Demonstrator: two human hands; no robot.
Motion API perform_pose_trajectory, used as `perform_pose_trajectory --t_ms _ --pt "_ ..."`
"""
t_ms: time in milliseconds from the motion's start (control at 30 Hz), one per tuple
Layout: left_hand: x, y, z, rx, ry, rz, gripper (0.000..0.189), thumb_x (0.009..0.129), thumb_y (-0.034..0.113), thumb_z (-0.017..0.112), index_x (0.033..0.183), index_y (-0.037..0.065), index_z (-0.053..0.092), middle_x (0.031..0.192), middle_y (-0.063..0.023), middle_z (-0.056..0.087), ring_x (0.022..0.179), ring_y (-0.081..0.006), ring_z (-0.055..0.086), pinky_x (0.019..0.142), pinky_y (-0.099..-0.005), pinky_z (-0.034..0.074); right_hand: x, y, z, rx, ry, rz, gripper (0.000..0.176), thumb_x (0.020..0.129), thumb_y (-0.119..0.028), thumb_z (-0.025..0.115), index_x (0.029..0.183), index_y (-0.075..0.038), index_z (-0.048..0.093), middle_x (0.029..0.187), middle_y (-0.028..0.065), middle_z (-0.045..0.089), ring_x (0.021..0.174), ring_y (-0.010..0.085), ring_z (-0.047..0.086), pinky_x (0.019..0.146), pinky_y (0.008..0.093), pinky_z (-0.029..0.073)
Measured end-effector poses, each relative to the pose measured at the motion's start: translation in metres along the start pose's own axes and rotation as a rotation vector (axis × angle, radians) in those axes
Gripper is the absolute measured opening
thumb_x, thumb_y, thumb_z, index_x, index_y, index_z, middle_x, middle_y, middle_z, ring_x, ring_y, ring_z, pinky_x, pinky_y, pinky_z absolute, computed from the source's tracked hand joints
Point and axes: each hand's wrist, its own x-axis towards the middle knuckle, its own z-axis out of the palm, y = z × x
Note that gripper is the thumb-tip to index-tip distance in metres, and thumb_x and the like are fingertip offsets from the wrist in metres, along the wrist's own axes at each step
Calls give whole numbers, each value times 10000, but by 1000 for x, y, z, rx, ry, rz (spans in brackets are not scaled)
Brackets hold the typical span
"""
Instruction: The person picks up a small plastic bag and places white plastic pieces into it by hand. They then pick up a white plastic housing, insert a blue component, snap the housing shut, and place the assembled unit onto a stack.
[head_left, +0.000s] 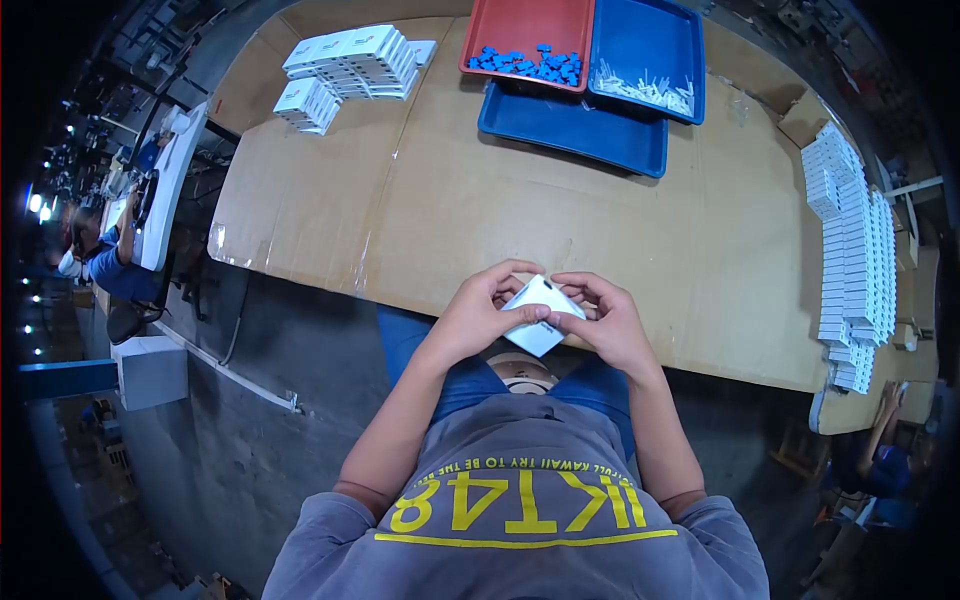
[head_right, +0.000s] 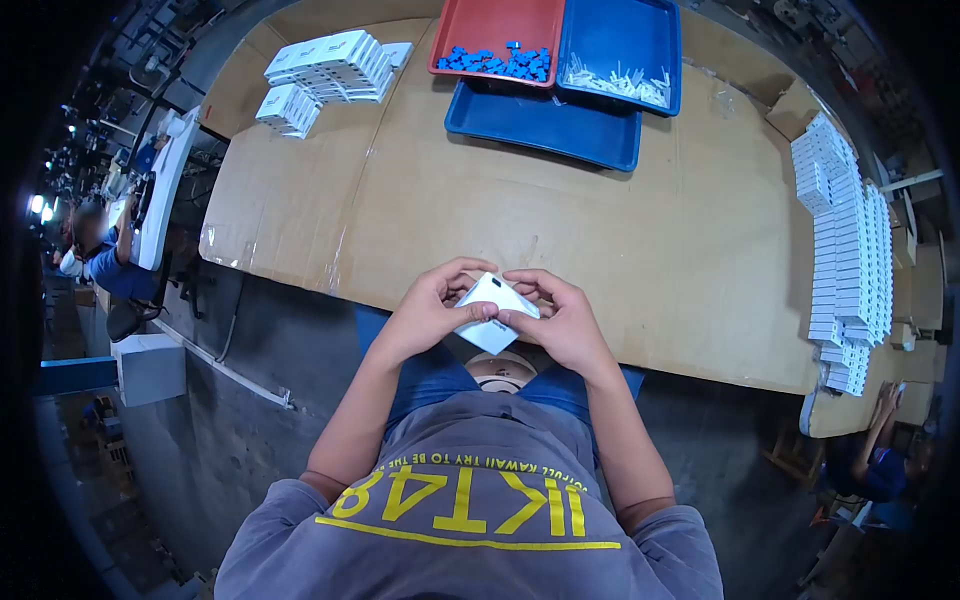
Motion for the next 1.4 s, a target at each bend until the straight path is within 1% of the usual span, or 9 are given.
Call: perform_pose_trajectory --t_ms 167,367,567,667,800,1133,1233,1333,1400 --pt "-4 -10 14 -361 127 70 528 884 83 850 1335 -19 595 1111 -65 714 1045 -137 675 967 -296 542 2 3 4 143 112 -287 464 900 68 765 1340 37 622 1161 71 635 1094 124 621 940 280 559" --pt "-8 -34 22 -396 153 16 309 922 46 803 1189 -25 664 1067 -53 716 1009 -116 678 912 -278 560 -1 12 0 99 58 -45 274 919 35 772 1159 26 638 1046 57 696 976 105 665 865 265 568" --pt "1 -49 12 -236 65 -55 337 917 36 804 1206 -10 635 1075 -58 722 1010 -109 680 904 -272 558 6 42 -8 164 1 31 326 919 18 778 1207 22 625 1018 56 713 944 101 684 843 257 573" --pt "1 -36 21 -300 139 96 414 902 18 811 1255 1 595 1107 -73 714 1060 -128 678 925 -287 557 8 18 -8 206 39 63 366 907 28 784 1232 17 615 1078 68 702 995 114 679 881 263 565" --pt "-1 -27 31 -456 187 245 501 863 -13 830 1287 -20 564 1170 -113 687 1111 -168 676 975 -305 551 4 -6 1 352 90 -184 405 903 14 791 1264 20 605 1167 84 678 1087 129 651 956 286 538" --pt "-10 -21 15 158 185 76 296 915 73 800 1177 -25 704 1078 -55 741 987 -100 656 904 -279 532 5 16 -16 -138 17 -72 248 890 -55 824 1105 -22 704 1055 14 691 977 89 620 869 262 497" --pt "-11 -25 17 238 222 160 324 910 183 810 1160 1 712 946 -128 750 879 -139 698 778 -302 543 6 26 -18 -169 3 -3 202 893 -65 826 1060 -26 719 1032 8 692 922 72 598 806 245 475" --pt "-6 -25 14 206 152 -30 353 903 101 819 1206 -25 690 1109 -75 742 1014 -117 667 922 -288 531 13 29 -24 -135 -33 45 207 898 -65 822 1069 -27 710 1028 8 693 920 69 604 807 246 487" --pt "-5 -33 23 29 229 130 404 901 100 823 1250 -20 660 1154 -83 725 1065 -127 662 959 -297 521 17 25 -25 -17 -29 33 235 898 -50 817 1097 -27 695 1033 6 694 944 77 621 839 255 504"
